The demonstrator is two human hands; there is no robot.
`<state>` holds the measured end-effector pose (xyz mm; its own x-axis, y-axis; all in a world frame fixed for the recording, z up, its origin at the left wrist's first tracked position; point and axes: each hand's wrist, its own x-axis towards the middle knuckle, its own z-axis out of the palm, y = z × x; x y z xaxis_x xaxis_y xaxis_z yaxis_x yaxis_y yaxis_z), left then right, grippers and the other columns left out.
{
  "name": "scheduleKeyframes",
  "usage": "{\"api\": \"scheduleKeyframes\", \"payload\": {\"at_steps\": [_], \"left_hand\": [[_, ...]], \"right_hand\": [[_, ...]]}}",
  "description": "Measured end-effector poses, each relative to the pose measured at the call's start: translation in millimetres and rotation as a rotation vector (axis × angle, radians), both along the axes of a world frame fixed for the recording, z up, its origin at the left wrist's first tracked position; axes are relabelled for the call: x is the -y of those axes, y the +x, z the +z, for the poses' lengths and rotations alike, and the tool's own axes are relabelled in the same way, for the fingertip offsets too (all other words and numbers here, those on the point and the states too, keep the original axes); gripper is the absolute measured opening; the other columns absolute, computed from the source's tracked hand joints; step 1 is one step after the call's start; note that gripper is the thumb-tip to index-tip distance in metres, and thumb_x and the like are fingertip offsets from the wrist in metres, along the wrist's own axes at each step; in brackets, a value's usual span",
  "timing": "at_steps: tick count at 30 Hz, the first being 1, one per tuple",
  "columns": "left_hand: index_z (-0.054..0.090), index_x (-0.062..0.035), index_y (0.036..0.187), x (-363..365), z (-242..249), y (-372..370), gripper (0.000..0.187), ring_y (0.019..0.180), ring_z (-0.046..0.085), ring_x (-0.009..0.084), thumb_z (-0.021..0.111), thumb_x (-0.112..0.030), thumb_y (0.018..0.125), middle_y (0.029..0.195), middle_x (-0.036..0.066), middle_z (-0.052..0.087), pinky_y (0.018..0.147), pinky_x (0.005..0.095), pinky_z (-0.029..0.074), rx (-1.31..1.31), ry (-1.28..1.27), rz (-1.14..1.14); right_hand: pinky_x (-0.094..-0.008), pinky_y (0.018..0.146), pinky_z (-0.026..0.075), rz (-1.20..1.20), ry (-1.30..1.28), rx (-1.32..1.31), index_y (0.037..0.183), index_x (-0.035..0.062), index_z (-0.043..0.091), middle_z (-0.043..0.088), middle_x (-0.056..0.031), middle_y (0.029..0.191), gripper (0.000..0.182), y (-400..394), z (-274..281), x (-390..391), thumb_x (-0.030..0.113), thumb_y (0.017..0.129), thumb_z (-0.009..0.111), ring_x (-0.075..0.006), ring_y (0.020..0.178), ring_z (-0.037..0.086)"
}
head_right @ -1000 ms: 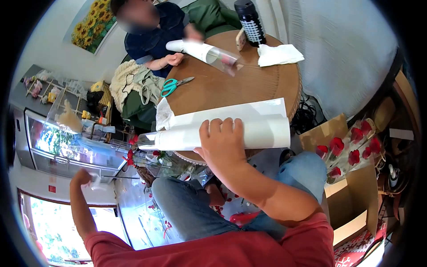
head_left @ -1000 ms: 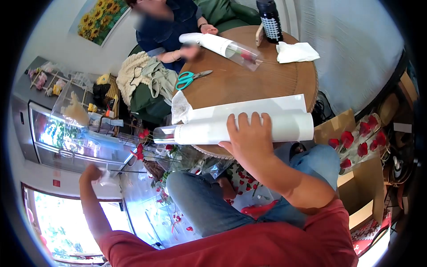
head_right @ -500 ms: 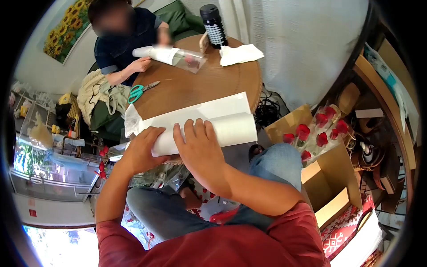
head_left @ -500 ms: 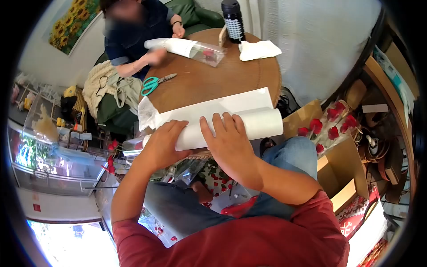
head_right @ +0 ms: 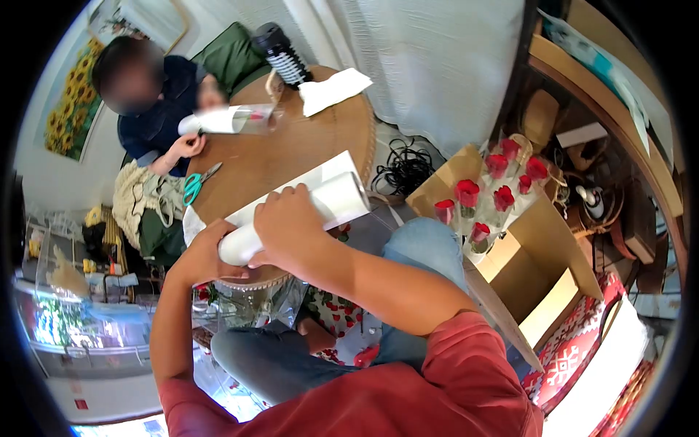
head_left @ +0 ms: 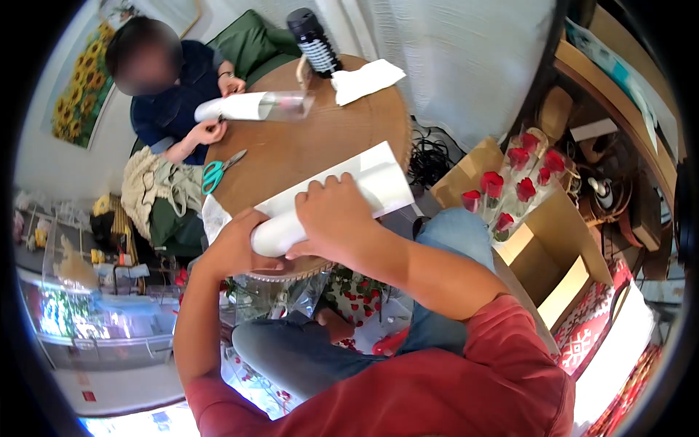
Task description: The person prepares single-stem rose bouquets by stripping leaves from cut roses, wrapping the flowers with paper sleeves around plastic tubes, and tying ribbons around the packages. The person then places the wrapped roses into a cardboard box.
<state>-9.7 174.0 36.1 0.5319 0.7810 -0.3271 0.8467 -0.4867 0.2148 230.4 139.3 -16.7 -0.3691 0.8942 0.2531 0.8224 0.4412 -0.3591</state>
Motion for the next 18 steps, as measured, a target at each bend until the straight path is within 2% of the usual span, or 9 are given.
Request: {"api": "scheduleKeyframes", "payload": {"at_steps": [3, 6, 10, 11, 15, 18], "left_hand": [[0.066, 0.0004, 0.118, -3, -2, -2, 0.081, 0.109, 0.067, 0.0347, 0.1, -0.034, 0.052, 0.116, 0.017, 0.068, 0.097, 0.0422, 0.052, 0.067, -0.055, 0.148], [0.067, 0.0008, 0.116, -11, -6, -5, 0.079, 0.105, 0.069, 0.0333, 0.1, -0.032, 0.052, 0.113, 0.016, 0.07, 0.094, 0.0408, 0.054, 0.13, -0.116, 0.151], [0.068, 0.0025, 0.118, -18, -4, -5, 0.082, 0.1, 0.071, 0.0306, 0.101, -0.027, 0.05, 0.109, 0.017, 0.073, 0.092, 0.0394, 0.055, 0.094, -0.146, 0.156], [0.068, 0.0029, 0.119, -18, -2, -2, 0.082, 0.098, 0.071, 0.029, 0.101, -0.024, 0.049, 0.109, 0.017, 0.073, 0.091, 0.0391, 0.055, 0.095, -0.164, 0.165], [0.067, 0.0019, 0.121, -14, 4, 13, 0.081, 0.099, 0.071, 0.0286, 0.101, -0.02, 0.05, 0.109, 0.016, 0.073, 0.091, 0.0389, 0.055, 0.057, -0.164, 0.169], [0.065, 0.0009, 0.123, -8, -1, 20, 0.082, 0.101, 0.071, 0.0289, 0.101, -0.019, 0.052, 0.111, 0.016, 0.073, 0.091, 0.0393, 0.055, 0.082, -0.085, 0.115]], "right_hand": [[-0.0437, 0.089, 0.048, 0.06, -0.144, 0.029, 0.105, -0.0004, 0.073, 0.072, -0.0154, 0.101, 0.081, 3, 9, -7, 0.075, 0.076, 0.074, -0.0317, 0.1, 0.069], [-0.044, 0.092, 0.047, 0.088, -0.187, -0.02, 0.105, 0.0001, 0.075, 0.073, -0.0153, 0.1, 0.08, 5, 9, -12, 0.075, 0.076, 0.073, -0.0315, 0.099, 0.069], [-0.0408, 0.085, 0.045, 0.076, -0.21, -0.016, 0.102, 0.003, 0.077, 0.074, -0.0136, 0.095, 0.074, 4, 8, -17, 0.073, 0.077, 0.074, -0.0294, 0.096, 0.069], [-0.0396, 0.082, 0.043, 0.069, -0.189, -0.001, 0.1, 0.0049, 0.078, 0.074, -0.0118, 0.096, 0.072, 3, 6, -18, 0.072, 0.076, 0.074, -0.0269, 0.095, 0.069], [-0.0395, 0.083, 0.043, 0.085, -0.222, 0.047, 0.1, 0.0075, 0.079, 0.075, -0.0092, 0.097, 0.068, -2, 5, -19, 0.071, 0.075, 0.075, -0.0248, 0.095, 0.068], [-0.0411, 0.085, 0.042, 0.036, -0.138, 0.066, 0.103, 0.0087, 0.079, 0.075, -0.0066, 0.096, 0.067, -7, 1, -19, 0.069, 0.074, 0.077, -0.0236, 0.094, 0.068]]}}
